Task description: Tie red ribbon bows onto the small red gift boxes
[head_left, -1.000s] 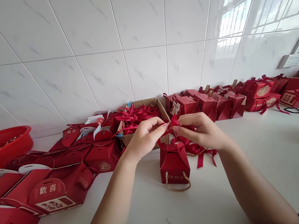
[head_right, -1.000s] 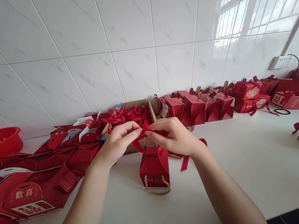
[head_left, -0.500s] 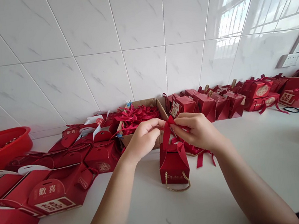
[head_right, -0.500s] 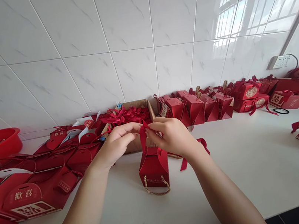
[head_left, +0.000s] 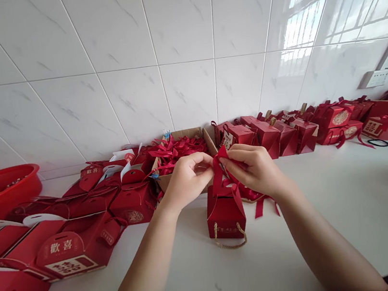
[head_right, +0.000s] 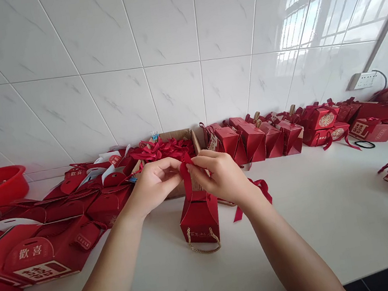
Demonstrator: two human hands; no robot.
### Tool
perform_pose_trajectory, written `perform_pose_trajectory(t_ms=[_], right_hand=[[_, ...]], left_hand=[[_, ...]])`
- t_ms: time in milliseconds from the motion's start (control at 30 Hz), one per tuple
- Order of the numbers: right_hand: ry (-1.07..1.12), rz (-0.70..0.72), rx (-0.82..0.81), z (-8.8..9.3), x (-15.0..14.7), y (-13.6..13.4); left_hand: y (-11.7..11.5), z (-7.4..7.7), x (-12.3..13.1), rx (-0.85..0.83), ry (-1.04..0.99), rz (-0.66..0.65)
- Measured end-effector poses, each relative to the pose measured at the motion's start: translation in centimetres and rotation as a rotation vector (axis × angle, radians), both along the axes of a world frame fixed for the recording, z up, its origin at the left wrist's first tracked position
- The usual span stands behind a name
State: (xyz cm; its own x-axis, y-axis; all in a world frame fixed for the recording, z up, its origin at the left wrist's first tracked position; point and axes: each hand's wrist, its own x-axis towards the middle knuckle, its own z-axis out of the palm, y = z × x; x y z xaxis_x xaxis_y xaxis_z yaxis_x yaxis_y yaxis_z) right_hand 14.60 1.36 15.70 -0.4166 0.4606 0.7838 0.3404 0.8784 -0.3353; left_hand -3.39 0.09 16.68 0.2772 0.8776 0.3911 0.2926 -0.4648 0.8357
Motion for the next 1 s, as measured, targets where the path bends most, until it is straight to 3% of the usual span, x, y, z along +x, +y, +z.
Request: perform_pose_trajectory(t_ms=[600, 767, 1000], right_hand=[[-0.026, -0.036, 0.017, 0.0, -0.1, -0.1], [0.085, -0.025, 0.043, 0.0, -0.2, -0.2], [0.278, -0.135, 0.006, 0.5, 0.3, -0.1]], left_hand=[[0.4, -0.2, -0.3, 0.127, -0.051, 0.065], [0.5, -0.1, -0.6, 0.183, -0.071, 0.154], [0.7, 0.4, -1.5, 0.206, -0.184, 0.258]])
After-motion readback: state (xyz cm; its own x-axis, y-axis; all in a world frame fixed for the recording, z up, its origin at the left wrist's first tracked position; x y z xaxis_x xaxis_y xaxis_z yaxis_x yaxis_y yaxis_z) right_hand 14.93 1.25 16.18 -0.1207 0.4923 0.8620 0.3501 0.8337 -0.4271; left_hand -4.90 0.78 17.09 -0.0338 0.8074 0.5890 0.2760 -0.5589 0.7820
